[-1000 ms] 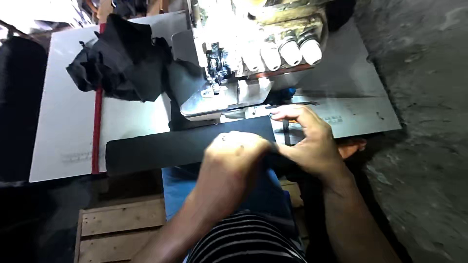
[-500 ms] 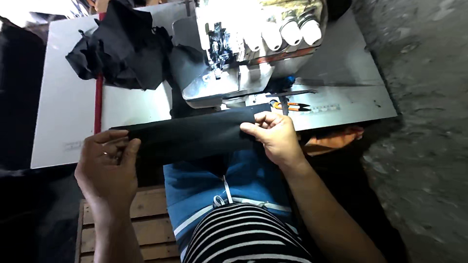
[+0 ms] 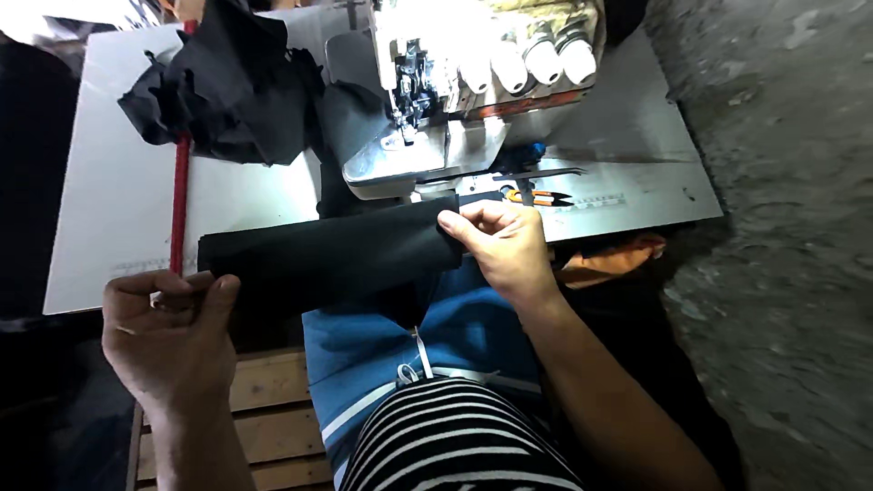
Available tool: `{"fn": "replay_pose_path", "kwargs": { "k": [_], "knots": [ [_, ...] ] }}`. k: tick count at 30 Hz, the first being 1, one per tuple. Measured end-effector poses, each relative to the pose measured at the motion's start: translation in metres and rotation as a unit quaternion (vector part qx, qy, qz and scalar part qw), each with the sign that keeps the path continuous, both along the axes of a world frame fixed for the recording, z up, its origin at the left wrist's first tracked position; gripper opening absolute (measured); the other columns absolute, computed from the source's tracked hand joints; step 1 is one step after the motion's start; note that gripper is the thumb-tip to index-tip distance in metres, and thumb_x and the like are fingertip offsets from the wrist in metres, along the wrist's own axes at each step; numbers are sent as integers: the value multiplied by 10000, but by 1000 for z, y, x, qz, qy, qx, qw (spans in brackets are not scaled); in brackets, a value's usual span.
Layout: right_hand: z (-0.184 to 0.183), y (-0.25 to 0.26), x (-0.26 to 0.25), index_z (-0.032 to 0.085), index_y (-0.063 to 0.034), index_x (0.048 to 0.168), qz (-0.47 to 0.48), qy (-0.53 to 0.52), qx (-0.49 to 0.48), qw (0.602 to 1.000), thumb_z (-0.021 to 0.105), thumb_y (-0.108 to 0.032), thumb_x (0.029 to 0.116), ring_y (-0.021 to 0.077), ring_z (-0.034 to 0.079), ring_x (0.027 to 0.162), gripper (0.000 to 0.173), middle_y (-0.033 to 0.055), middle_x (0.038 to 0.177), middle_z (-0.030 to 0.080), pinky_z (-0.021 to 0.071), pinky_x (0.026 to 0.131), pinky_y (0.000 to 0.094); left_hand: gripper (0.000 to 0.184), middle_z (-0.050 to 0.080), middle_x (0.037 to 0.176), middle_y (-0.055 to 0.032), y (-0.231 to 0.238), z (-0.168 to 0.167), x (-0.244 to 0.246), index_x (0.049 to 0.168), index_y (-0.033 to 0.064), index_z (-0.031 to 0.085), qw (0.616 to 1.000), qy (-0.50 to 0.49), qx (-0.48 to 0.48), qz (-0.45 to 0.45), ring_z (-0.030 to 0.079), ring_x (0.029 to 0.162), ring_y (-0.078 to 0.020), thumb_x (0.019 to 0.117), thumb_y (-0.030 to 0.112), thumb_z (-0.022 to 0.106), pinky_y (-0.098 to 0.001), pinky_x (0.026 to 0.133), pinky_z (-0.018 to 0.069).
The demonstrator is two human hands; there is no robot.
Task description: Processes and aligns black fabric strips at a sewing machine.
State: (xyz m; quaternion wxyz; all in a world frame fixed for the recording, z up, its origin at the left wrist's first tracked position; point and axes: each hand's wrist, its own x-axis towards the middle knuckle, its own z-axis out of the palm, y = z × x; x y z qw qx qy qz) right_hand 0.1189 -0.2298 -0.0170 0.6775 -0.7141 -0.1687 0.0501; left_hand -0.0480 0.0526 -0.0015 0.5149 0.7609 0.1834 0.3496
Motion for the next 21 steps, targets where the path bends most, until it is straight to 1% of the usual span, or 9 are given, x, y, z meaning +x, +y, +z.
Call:
{"fn": "replay_pose_path", "kwargs": {
  "k": [2,3,5,7,9,11,15,18,21],
  "knots": [
    [-3,2,1,752,-53,903,-11,4,14,1000,782,-107,916,64,621,564,64,14,733,708,542,511,208,477,648,937,154,0,-2,2,1052,240,461,1000,6,2,13,680,864,-9,821,-33,776,-232,783,611],
    [-5,4,1,748,-47,914,-17,9,27,999,799,-90,897,72,645,592,69,22,757,719,567,545,217,481,635,948,153,0,-3,3,1061,238,454,1000,13,3,18,674,875,-6,822,-32,772,-231,795,608],
    [-7,7,2,737,-39,944,-30,24,56,998,836,-43,843,86,677,627,141,36,793,733,603,591,234,473,634,981,135,0,-6,5,1081,220,449,1000,22,2,20,670,901,-17,834,-32,763,-242,811,605],
    [-6,10,3,725,-37,993,-39,36,68,996,849,-11,814,85,688,622,219,36,780,743,608,589,236,470,640,1002,127,0,-7,5,1093,213,460,999,28,2,20,673,916,-26,831,-23,770,-246,815,606],
    [-6,10,3,719,-33,1051,-34,37,68,996,837,3,824,78,692,627,258,28,776,744,611,593,230,457,641,1001,115,0,-6,3,1092,201,472,999,37,8,22,674,916,-36,828,-19,774,-255,819,607],
    [-6,10,4,724,-23,1071,-30,31,63,997,822,9,840,86,702,651,253,36,802,750,618,611,236,458,642,982,123,0,-4,3,1070,211,468,999,34,8,19,674,915,-34,823,-27,773,-253,820,607],
    [-7,11,5,737,-14,1043,-32,22,60,997,809,6,854,75,687,642,203,32,801,745,605,599,222,456,633,964,147,1,-5,5,1049,239,465,1000,5,1,4,660,903,-13,831,2,788,-225,815,594],
    [-6,11,5,757,-36,959,-41,17,52,998,828,-39,853,77,659,608,128,33,798,739,580,556,218,415,639,959,144,2,-10,5,1044,225,471,1000,16,14,14,660,900,-10,850,14,771,-217,803,588],
    [-4,11,5,757,-42,935,-47,18,52,997,837,-45,843,68,650,595,122,26,786,732,572,539,210,400,642,971,129,1,-14,6,1041,211,471,1000,18,13,17,663,905,-20,856,7,762,-224,809,590]
  ]
}}
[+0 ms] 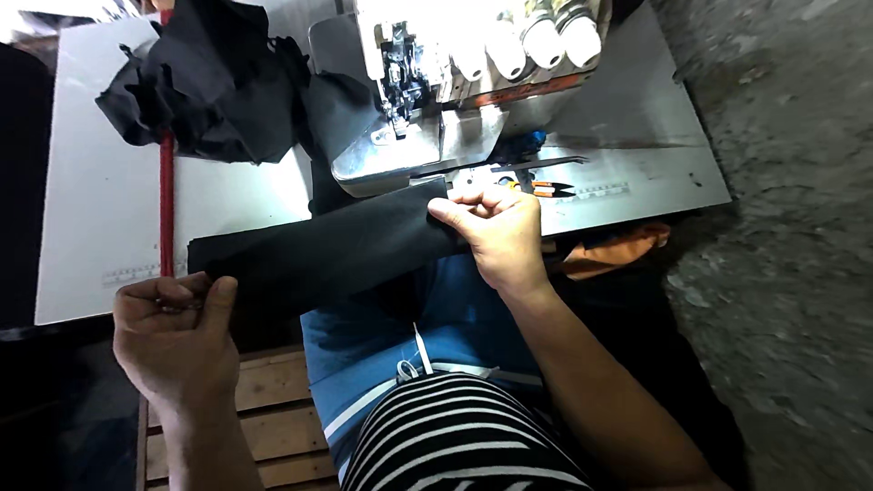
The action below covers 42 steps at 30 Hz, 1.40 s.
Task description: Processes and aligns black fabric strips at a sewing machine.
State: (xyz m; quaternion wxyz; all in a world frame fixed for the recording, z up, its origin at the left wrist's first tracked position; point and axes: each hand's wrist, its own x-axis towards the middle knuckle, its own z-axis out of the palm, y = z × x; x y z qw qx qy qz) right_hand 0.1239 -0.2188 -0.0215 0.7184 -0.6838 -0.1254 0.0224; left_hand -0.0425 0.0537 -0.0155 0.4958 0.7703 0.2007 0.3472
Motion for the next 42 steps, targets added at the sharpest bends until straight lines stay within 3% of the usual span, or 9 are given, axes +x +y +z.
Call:
{"fn": "replay_pose_path", "kwargs": {
  "k": [11,17,20,22,24,30,33,37,42],
  "knots": [
    [2,7,2,729,-54,930,-2,-15,3,1000,790,-79,905,58,595,561,71,13,766,698,525,505,195,366,644,962,136,3,-3,2,1021,209,472,999,5,28,21,655,894,-9,877,58,773,-218,784,582],
    [2,22,19,718,-87,898,-46,-106,-100,988,785,-154,921,22,570,523,98,-37,705,674,483,457,178,248,659,964,48,20,20,11,1002,87,531,987,39,151,43,649,897,-22,912,109,761,-221,783,567],
    [-3,41,40,680,-84,836,-95,-188,-165,964,772,-177,919,8,539,509,156,-34,666,625,449,454,174,275,642,1021,-15,43,33,39,1127,3,549,976,46,211,43,638,931,-76,968,158,711,-279,837,554],
    [-10,56,53,593,-97,775,-121,-219,-182,951,754,-164,894,5,479,517,211,-39,643,543,385,466,176,346,650,1176,-179,39,30,74,1229,-63,576,952,130,275,34,639,1089,-244,1013,202,632,-428,951,527],
    [-4,57,54,543,-99,819,-108,-197,-202,953,747,-168,906,38,434,483,233,-19,652,512,350,428,199,276,659,1284,-208,14,25,103,1220,-33,662,935,140,326,-3,604,1235,-329,1011,123,569,-492,1044,474],
    [3,43,52,551,-113,1022,-34,-100,-236,966,730,-229,946,7,420,433,226,-71,589,478,384,407,163,271,707,1310,-81,-74,-23,142,1199,57,763,944,-22,257,-207,576,1342,-227,984,61,599,-559,1223,270],
    [1,38,54,558,-111,1059,-34,-60,-225,972,672,-211,989,-3,448,432,168,-89,572,490,418,412,169,253,720,1291,-49,-76,-34,148,1160,94,786,947,-32,251,-197,576,1343,-235,978,87,612,-567,1197,307],
    [-4,33,53,516,-118,1087,1,3,-120,993,642,-192,1027,72,680,550,158,-51,705,663,634,513,266,243,740,1246,-56,-73,-28,162,1129,94,797,949,-33,264,-167,604,1311,-240,973,141,617,-545,1170,340],
    [-11,28,44,497,-120,1037,39,20,-28,999,771,-71,906,146,732,628,308,1,762,708,663,577,303,253,725,1280,-48,-71,-26,165,1165,94,785,950,-22,263,-165,585,1336,-241,998,152,604,-536,1184,348]
  ]
}}
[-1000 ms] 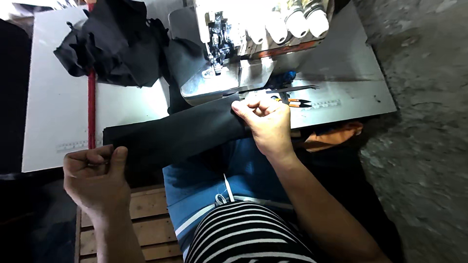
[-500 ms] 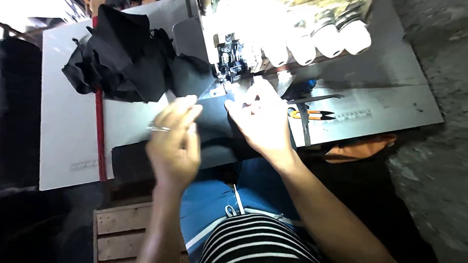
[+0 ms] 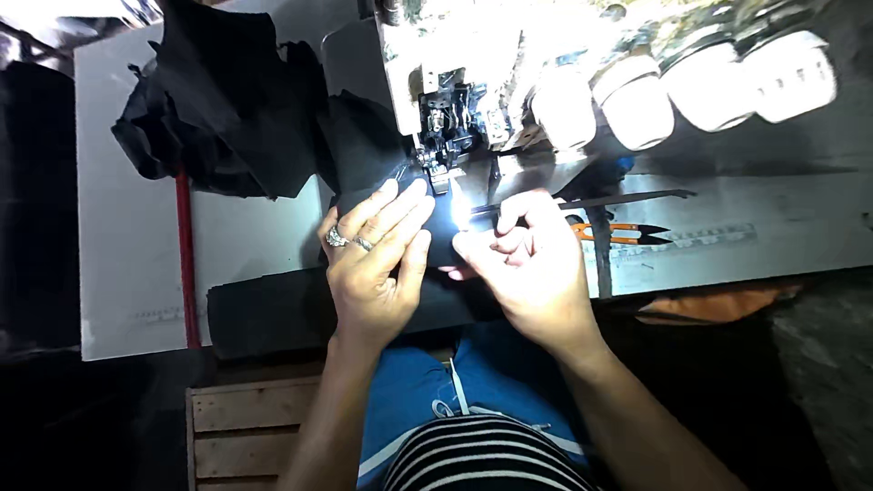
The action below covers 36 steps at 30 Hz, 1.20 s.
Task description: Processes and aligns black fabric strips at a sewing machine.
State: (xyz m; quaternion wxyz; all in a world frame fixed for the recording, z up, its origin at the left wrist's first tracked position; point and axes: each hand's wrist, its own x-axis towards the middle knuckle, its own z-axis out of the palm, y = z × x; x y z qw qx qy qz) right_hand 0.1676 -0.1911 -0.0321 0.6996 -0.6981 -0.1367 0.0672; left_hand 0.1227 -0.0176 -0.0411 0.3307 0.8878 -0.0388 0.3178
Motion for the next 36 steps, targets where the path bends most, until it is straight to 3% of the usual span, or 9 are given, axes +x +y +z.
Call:
{"fn": "replay_pose_path", "kwargs": {
  "k": [4,10,15,17,19,21,26,29,36],
  "knots": [
    [-6,-4,-5,492,-105,1038,25,23,26,999,823,-21,841,211,766,697,394,68,840,754,675,627,334,260,714,1302,-47,0,2,1,1171,93,780,1000,2,6,-8,574,1347,-240,1008,154,587,-541,1188,338],
    [-3,-6,-9,481,-76,978,29,36,75,996,813,70,820,233,754,641,396,99,776,739,672,617,363,317,651,1409,-8,1,8,-6,1274,121,737,998,45,34,-29,488,1429,-221,1032,227,562,-529,1222,306],
    [11,-9,-12,484,-77,1007,57,53,66,995,786,59,849,196,723,596,366,79,733,698,647,556,328,750,506,1562,2,1,26,-28,1460,160,592,983,105,143,-46,363,1509,-214,872,610,709,-648,1227,161],
    [15,-11,-11,489,-70,1027,70,59,61,994,773,60,863,209,725,597,354,95,740,703,646,547,331,595,539,1532,-11,-9,15,-29,1446,166,602,984,72,162,-23,394,1493,-225,901,371,725,-660,1219,151],
    [16,-11,-11,496,-81,1036,77,51,49,995,768,40,870,198,718,594,341,84,747,697,640,536,315,368,655,1400,-16,-15,3,-26,1289,165,721,992,15,124,9,502,1415,-216,942,103,614,-611,1218,210],
    [15,-11,-9,511,-90,1050,79,48,38,995,759,28,871,183,716,601,328,70,751,696,635,539,298,325,724,1286,-25,-17,4,-25,1149,143,787,996,-9,85,19,578,1346,-219,967,9,552,-579,1212,271],
    [11,-16,-6,690,-103,1152,77,28,-6,997,730,-38,894,138,707,632,270,11,766,709,630,561,257,351,729,1279,-17,-18,8,-28,1121,154,795,998,41,41,16,585,1346,-221,980,-10,518,-620,1231,268],
    [9,-9,0,769,-103,1092,39,-10,-37,999,730,-77,920,84,720,666,178,-25,823,752,637,591,221,341,734,1268,-13,-10,9,-16,1119,154,797,998,51,25,14,583,1348,-219,998,17,509,-625,1233,256],
    [3,-8,4,738,-52,1167,42,-20,-10,999,706,-60,949,110,748,713,220,6,844,765,662,638,248,405,649,1411,-26,13,12,22,1278,108,722,996,67,53,13,455,1458,-243,1030,99,403,-560,1246,250]
  ]
}}
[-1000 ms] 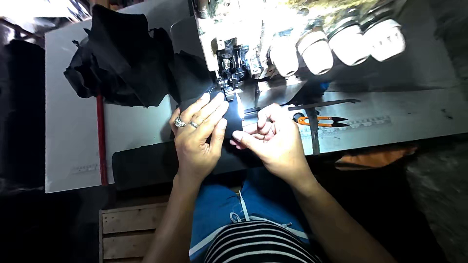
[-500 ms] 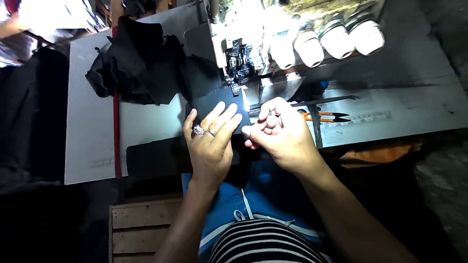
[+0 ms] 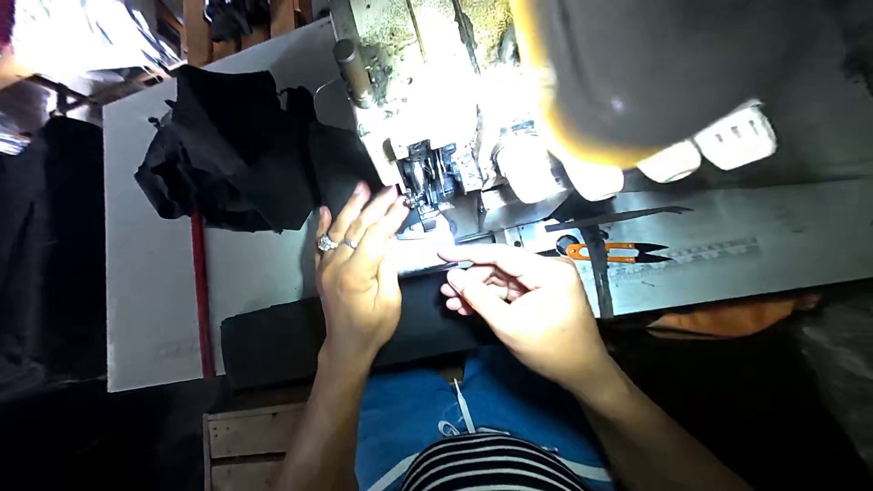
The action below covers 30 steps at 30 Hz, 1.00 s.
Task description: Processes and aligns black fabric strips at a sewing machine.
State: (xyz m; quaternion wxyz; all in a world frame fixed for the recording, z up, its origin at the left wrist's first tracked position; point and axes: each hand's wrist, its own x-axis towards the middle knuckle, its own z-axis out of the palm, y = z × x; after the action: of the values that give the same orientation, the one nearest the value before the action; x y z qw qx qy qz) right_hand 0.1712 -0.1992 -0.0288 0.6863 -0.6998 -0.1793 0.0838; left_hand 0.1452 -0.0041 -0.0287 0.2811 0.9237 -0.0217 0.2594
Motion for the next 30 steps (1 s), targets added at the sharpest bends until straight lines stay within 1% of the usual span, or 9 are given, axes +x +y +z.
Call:
{"fn": "replay_pose_path", "kwargs": {
  "k": [2,5,10,13,15,18,22,26,30],
  "knots": [
    [-2,-9,-7,728,-58,1213,22,15,7,1000,701,-69,959,126,743,717,256,12,840,754,663,645,267,453,542,1530,-13,3,5,2,1420,116,625,999,41,23,0,340,1524,-229,1050,191,375,-539,1264,220],
    [-3,-29,-24,742,-44,1083,41,13,-16,999,686,-96,972,107,745,733,135,6,881,762,661,643,255,580,274,1697,-23,7,15,-25,1605,104,366,996,90,15,-14,152,1589,-219,1100,381,298,-559,1291,128],
    [-5,-63,-51,737,-20,1064,24,70,-44,996,676,-78,964,134,746,705,131,37,855,763,657,628,263,567,433,1579,-201,83,0,-137,1565,45,386,961,69,-41,263,464,1429,-331,1077,314,492,-506,1146,421],
    [-2,-45,-62,727,-18,1062,48,95,-47,993,663,-70,970,138,743,704,123,42,860,759,655,631,276,611,478,1394,-414,122,-12,-181,1408,-99,514,901,188,-60,386,463,1287,-606,1008,348,630,-736,1061,356],
    [1,-19,-70,720,-2,1071,127,110,-17,986,652,-62,985,151,740,726,125,56,882,751,658,660,301,514,560,1292,-386,125,-17,-190,1265,-100,621,887,230,-91,391,544,1202,-566,988,329,680,-711,1020,413],
    [6,18,-81,707,16,1081,227,137,20,964,638,-59,998,155,738,757,132,68,883,743,653,707,312,417,676,1110,-314,113,-2,-188,1223,-72,645,895,178,-110,394,663,1044,-475,984,265,700,-667,919,498],
    [16,47,-93,705,57,1089,209,213,69,952,660,-14,975,190,751,833,141,124,931,753,648,802,339,324,709,1005,-209,65,31,-184,1139,-27,663,943,47,-65,323,713,893,-329,951,230,726,-539,782,584],
    [13,55,-95,745,31,1010,138,234,46,961,732,-30,929,132,720,756,103,90,857,746,630,748,286,349,714,1169,-88,-8,14,-182,1164,74,733,985,72,-100,117,685,1084,-208,890,288,762,-421,918,585],
    [-2,48,-87,741,3,896,119,202,14,972,797,18,842,105,672,651,79,79,738,723,587,660,266,340,740,1164,-45,-13,-1,-182,1169,73,748,983,48,-156,89,704,1078,-106,934,318,753,-296,928,599]
  ]
}}
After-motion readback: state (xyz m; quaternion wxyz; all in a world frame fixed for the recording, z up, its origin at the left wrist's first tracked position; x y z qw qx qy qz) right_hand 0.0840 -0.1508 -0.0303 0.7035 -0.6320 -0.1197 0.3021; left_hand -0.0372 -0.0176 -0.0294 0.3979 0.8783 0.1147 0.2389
